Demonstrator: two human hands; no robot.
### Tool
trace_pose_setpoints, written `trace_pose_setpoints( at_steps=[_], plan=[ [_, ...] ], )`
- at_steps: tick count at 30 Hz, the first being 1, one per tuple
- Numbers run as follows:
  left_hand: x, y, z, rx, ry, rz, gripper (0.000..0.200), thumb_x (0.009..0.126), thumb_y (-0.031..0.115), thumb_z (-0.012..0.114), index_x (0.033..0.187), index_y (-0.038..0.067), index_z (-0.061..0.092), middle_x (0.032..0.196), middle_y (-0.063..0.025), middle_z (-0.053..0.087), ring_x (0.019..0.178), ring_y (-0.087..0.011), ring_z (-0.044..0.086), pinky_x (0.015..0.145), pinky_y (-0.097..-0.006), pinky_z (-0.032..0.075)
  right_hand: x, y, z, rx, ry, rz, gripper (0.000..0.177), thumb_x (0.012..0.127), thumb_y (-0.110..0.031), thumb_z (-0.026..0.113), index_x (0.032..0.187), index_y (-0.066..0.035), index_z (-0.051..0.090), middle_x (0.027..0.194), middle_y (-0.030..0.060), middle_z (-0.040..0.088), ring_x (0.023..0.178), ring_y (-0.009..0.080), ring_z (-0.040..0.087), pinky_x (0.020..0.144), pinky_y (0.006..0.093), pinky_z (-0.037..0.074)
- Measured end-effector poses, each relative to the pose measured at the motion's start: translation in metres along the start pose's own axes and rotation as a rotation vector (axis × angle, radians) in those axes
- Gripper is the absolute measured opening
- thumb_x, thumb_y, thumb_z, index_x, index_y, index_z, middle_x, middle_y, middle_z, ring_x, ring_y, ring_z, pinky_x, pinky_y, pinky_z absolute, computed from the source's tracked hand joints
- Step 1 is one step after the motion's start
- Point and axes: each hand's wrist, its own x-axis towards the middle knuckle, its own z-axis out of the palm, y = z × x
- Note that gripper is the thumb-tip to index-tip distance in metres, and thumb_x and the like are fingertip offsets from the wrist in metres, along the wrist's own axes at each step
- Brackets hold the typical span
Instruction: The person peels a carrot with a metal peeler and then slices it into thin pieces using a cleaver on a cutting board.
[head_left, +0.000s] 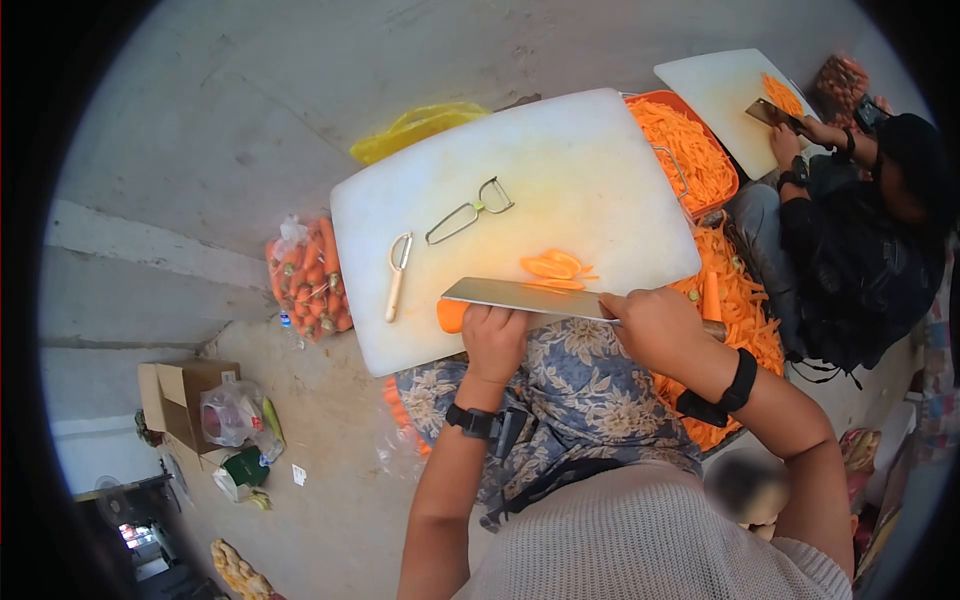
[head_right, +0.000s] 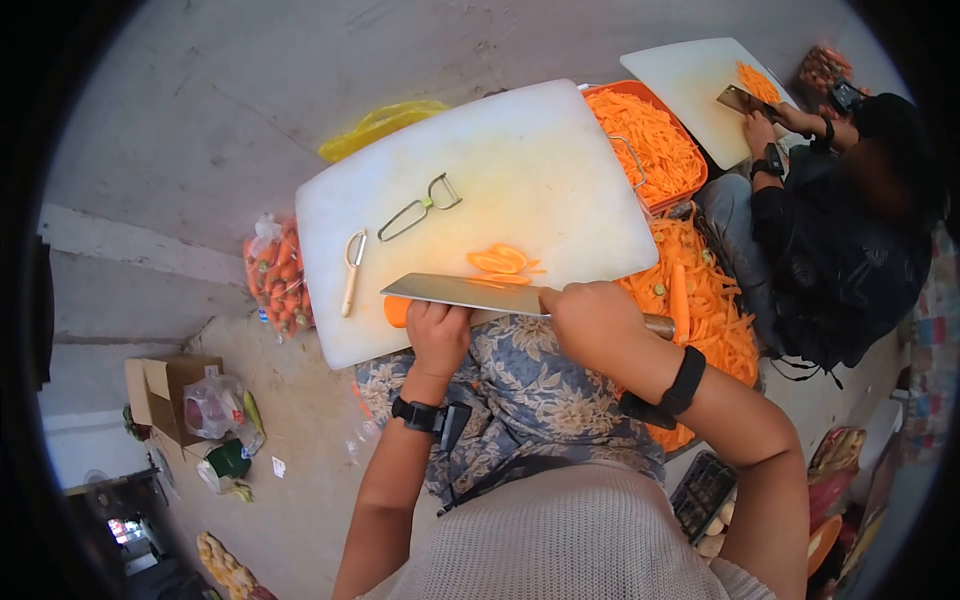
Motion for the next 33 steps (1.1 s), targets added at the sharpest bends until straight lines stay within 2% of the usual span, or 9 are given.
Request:
trace_pose_setpoints(
  at_steps=[2, 13, 18, 21, 23, 25, 27, 29, 33],
  plan=[
    [0.002, -0.003, 0.001, -0.035, 0.004, -0.007, 0.021, 0.067, 0.006, 0.065, 0.087, 0.005, 0.069, 0.086, -0.0065, 0.062, 0.081, -0.0283, 0.058, 0.069, -0.0379, 0.048, -0.006, 0.009, 0.004, 0.000, 0.048, -0.011, 0.028, 0.076, -0.012, 0.062, 0.104, -0.010, 0.067, 0.070, 0.0125, 0.065, 0.063, 0.0310, 0.064, 0.058, 0.0429, 0.050],
    [0.010, -0.003, -0.005, -0.060, 0.010, -0.030, 0.024, 0.066, 0.005, 0.064, 0.089, 0.005, 0.070, 0.091, -0.0066, 0.065, 0.083, -0.0265, 0.060, 0.070, -0.0357, 0.050, -0.021, 0.013, -0.015, -0.063, -0.028, 0.023, 0.031, 0.078, -0.015, 0.065, 0.109, -0.010, 0.066, 0.069, 0.0108, 0.064, 0.061, 0.0279, 0.063, 0.055, 0.0400, 0.049],
    [0.009, -0.006, -0.004, -0.086, -0.036, -0.037, 0.023, 0.065, 0.005, 0.063, 0.087, 0.007, 0.070, 0.090, -0.0048, 0.064, 0.079, -0.0243, 0.059, 0.065, -0.0340, 0.049, -0.007, 0.016, -0.013, -0.079, -0.116, 0.001, 0.032, 0.078, -0.016, 0.066, 0.109, -0.009, 0.066, 0.069, 0.0107, 0.064, 0.061, 0.0279, 0.064, 0.055, 0.0401, 0.050],
    [0.011, -0.006, -0.003, -0.072, -0.026, -0.047, 0.022, 0.065, 0.005, 0.063, 0.086, 0.008, 0.070, 0.089, -0.0044, 0.063, 0.077, -0.0244, 0.059, 0.063, -0.0335, 0.048, 0.000, 0.017, -0.008, -0.056, -0.102, -0.007, 0.030, 0.078, -0.013, 0.064, 0.107, -0.008, 0.066, 0.069, 0.0108, 0.064, 0.062, 0.0286, 0.064, 0.056, 0.0403, 0.050],
    [0.011, -0.007, -0.003, -0.082, -0.032, -0.038, 0.021, 0.066, 0.005, 0.063, 0.086, 0.008, 0.070, 0.089, -0.0044, 0.063, 0.077, -0.0239, 0.058, 0.063, -0.0332, 0.048, 0.004, 0.015, 0.000, -0.016, -0.037, -0.065, 0.020, 0.076, -0.009, 0.058, 0.094, -0.005, 0.065, 0.066, 0.0139, 0.063, 0.061, 0.0316, 0.064, 0.055, 0.0424, 0.051],
    [0.011, -0.007, -0.005, -0.088, -0.038, -0.017, 0.020, 0.067, 0.006, 0.064, 0.086, 0.008, 0.070, 0.088, -0.0044, 0.063, 0.076, -0.0235, 0.058, 0.063, -0.0329, 0.048, 0.019, 0.009, 0.002, -0.003, -0.064, -0.038, 0.018, 0.075, -0.008, 0.058, 0.092, -0.005, 0.065, 0.068, 0.0149, 0.064, 0.063, 0.0322, 0.065, 0.057, 0.0429, 0.051],
    [0.015, -0.005, -0.006, -0.115, -0.042, -0.035, 0.015, 0.065, 0.007, 0.071, 0.080, 0.006, 0.069, 0.081, -0.0059, 0.062, 0.070, -0.0255, 0.058, 0.059, -0.0348, 0.047, 0.029, 0.002, 0.005, 0.001, -0.081, -0.009, 0.017, 0.075, -0.008, 0.058, 0.090, -0.005, 0.065, 0.069, 0.0158, 0.065, 0.065, 0.0328, 0.065, 0.060, 0.0434, 0.052],
    [0.016, -0.004, -0.005, -0.113, -0.023, -0.030, 0.015, 0.065, 0.008, 0.071, 0.080, 0.006, 0.069, 0.081, -0.0059, 0.062, 0.071, -0.0259, 0.058, 0.060, -0.0352, 0.047, 0.039, -0.002, 0.018, 0.053, -0.098, 0.006, 0.014, 0.074, -0.007, 0.057, 0.084, -0.004, 0.067, 0.074, 0.0174, 0.066, 0.071, 0.0334, 0.067, 0.064, 0.0437, 0.053],
    [0.016, -0.004, -0.008, -0.082, 0.004, -0.015, 0.016, 0.065, 0.009, 0.072, 0.081, 0.007, 0.068, 0.083, -0.0056, 0.062, 0.074, -0.0267, 0.058, 0.063, -0.0371, 0.047, 0.057, -0.006, 0.035, 0.039, 0.024, -0.096, 0.013, 0.077, -0.011, 0.058, 0.083, -0.004, 0.067, 0.069, 0.0172, 0.065, 0.065, 0.0339, 0.065, 0.061, 0.0439, 0.051]
  ],
)
